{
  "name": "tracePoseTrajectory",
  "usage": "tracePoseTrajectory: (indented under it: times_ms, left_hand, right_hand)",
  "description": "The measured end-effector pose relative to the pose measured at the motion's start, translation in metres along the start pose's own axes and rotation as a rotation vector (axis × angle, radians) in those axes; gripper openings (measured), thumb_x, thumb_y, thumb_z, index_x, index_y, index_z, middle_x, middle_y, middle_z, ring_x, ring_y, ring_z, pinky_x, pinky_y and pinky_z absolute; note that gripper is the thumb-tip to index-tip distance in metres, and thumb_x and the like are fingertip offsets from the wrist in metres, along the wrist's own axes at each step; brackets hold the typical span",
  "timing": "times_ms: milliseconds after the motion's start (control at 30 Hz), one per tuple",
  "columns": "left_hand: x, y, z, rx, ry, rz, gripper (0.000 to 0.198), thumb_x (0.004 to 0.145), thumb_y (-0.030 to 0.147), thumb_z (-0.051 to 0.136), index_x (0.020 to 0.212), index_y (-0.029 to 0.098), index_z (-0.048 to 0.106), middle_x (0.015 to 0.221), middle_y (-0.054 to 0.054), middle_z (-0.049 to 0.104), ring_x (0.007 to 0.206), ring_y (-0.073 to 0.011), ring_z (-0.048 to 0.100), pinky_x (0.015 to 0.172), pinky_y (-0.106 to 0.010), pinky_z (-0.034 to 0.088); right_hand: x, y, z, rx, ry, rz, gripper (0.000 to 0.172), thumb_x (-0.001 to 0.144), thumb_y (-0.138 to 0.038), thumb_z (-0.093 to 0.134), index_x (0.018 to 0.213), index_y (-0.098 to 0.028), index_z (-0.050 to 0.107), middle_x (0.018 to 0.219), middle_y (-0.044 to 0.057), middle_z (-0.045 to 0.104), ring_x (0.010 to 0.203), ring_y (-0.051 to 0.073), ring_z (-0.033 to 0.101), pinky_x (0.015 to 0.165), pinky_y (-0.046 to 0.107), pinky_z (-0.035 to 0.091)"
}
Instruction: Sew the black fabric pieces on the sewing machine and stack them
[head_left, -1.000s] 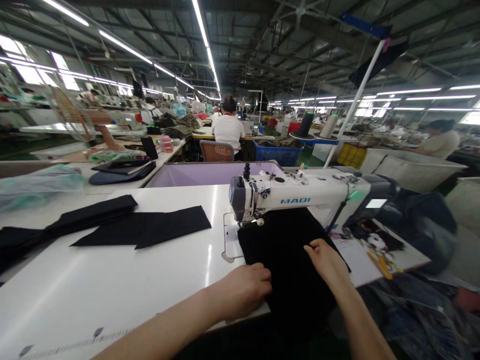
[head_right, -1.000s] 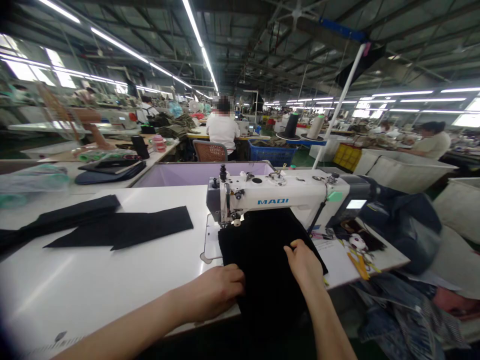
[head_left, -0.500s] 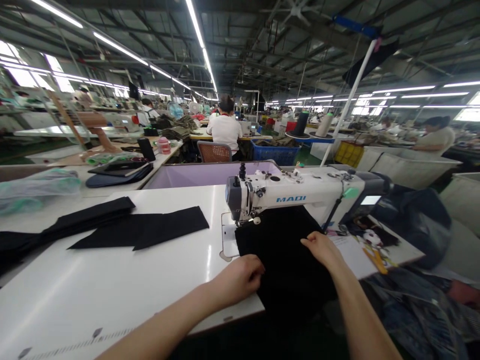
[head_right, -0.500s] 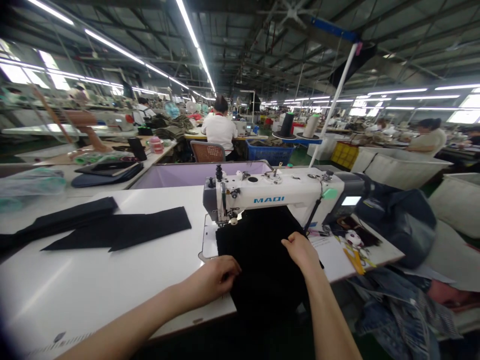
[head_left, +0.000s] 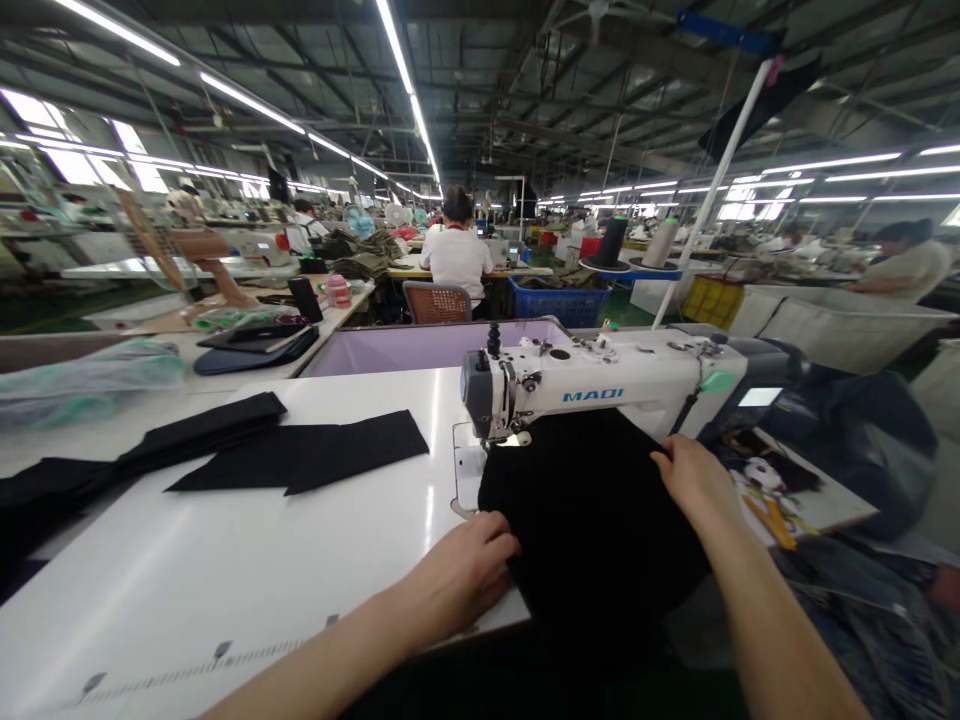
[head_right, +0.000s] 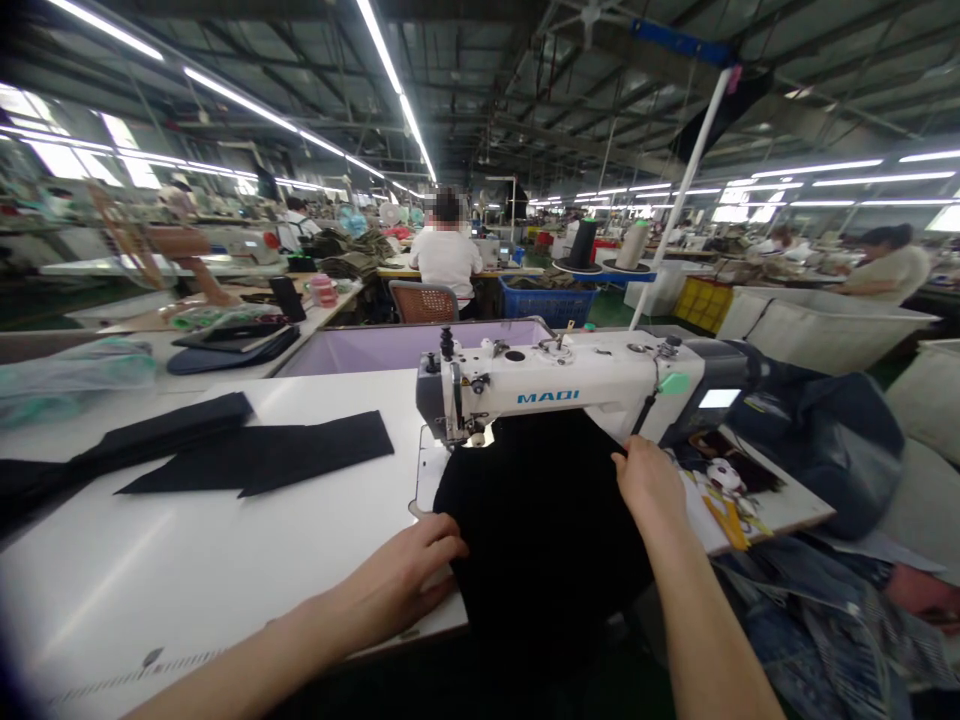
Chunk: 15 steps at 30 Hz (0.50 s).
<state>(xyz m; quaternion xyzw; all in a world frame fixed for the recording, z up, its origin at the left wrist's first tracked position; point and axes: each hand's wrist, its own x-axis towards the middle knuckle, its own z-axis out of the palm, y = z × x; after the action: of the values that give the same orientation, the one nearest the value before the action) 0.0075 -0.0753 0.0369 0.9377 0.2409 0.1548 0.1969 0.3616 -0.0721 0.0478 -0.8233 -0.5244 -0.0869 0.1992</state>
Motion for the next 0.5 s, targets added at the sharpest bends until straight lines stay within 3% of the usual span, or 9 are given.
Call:
tracePoseTrajectory:
  times_ms: [100,167,233,267,333,400,433,500]
  left_hand:
    - [-0.025,-0.001,-0.005,0.172,-0.088,-0.008,0.056,0.071,0.003,0.057,0.123,0.024,0.060,0.102,-0.007,0.061,0.096,-0.0253,0.057,0.092,-0.045,0.050]
    - [-0.043,0.000,-0.010,0.201,-0.081,-0.026,0.063,0.067,0.002,0.056,0.125,0.025,0.061,0.099,-0.006,0.062,0.097,-0.0253,0.057,0.107,-0.054,0.039]
    - [-0.061,-0.002,-0.018,0.160,-0.047,-0.084,0.062,0.065,0.001,0.052,0.121,0.025,0.064,0.102,-0.005,0.064,0.102,-0.0243,0.059,0.119,-0.059,0.020]
    - [-0.069,-0.004,-0.023,0.116,-0.033,-0.123,0.060,0.066,0.000,0.050,0.119,0.025,0.065,0.105,-0.005,0.066,0.106,-0.0238,0.059,0.121,-0.058,0.014]
    - [-0.084,-0.011,-0.034,-0.010,-0.003,-0.231,0.052,0.073,0.002,0.045,0.114,0.023,0.067,0.113,-0.006,0.067,0.112,-0.0228,0.060,0.120,-0.051,0.023]
    - [-0.095,-0.020,-0.044,-0.143,0.036,-0.399,0.035,0.084,0.011,0.042,0.104,0.021,0.069,0.109,-0.007,0.069,0.106,-0.0227,0.063,0.106,-0.041,0.044]
    - [-0.099,-0.025,-0.048,-0.196,0.063,-0.494,0.029,0.090,0.019,0.041,0.098,0.019,0.069,0.102,-0.007,0.070,0.098,-0.0229,0.064,0.096,-0.037,0.050]
    - [-0.101,-0.034,-0.053,-0.281,0.127,-0.648,0.028,0.093,0.037,0.044,0.089,0.018,0.065,0.090,-0.006,0.070,0.087,-0.0234,0.064,0.083,-0.035,0.052]
  right_hand:
    - [-0.018,-0.019,-0.002,0.159,0.079,-0.106,0.021,0.090,-0.031,0.054,0.098,-0.014,0.064,0.104,0.018,0.067,0.099,0.032,0.063,0.089,0.044,0.048]
    - [-0.042,-0.043,-0.005,0.444,0.023,-0.223,0.026,0.092,-0.040,0.054,0.099,-0.018,0.066,0.109,0.013,0.069,0.103,0.028,0.064,0.098,0.043,0.047]
    - [-0.070,-0.069,-0.014,0.702,-0.271,-0.352,0.035,0.089,-0.050,0.059,0.110,-0.023,0.067,0.122,0.009,0.067,0.113,0.026,0.062,0.104,0.041,0.046]
    - [-0.084,-0.080,-0.020,0.776,-0.493,-0.448,0.051,0.083,-0.052,0.068,0.126,-0.026,0.062,0.138,0.009,0.059,0.126,0.026,0.056,0.110,0.041,0.041]
    - [-0.106,-0.096,-0.032,0.831,-0.890,-0.560,0.087,0.066,-0.051,0.084,0.143,-0.029,0.049,0.154,0.008,0.043,0.139,0.030,0.044,0.116,0.044,0.034]
    - [-0.121,-0.104,-0.038,0.829,-1.105,-0.591,0.103,0.056,-0.044,0.090,0.147,-0.029,0.045,0.157,0.009,0.039,0.141,0.033,0.040,0.117,0.045,0.032]
    - [-0.125,-0.108,-0.038,0.829,-1.125,-0.582,0.099,0.057,-0.040,0.090,0.146,-0.029,0.047,0.154,0.009,0.043,0.139,0.033,0.043,0.116,0.044,0.034]
    - [-0.128,-0.115,-0.031,0.852,-1.054,-0.526,0.071,0.069,-0.034,0.081,0.136,-0.027,0.058,0.141,0.008,0.058,0.128,0.031,0.055,0.110,0.041,0.042]
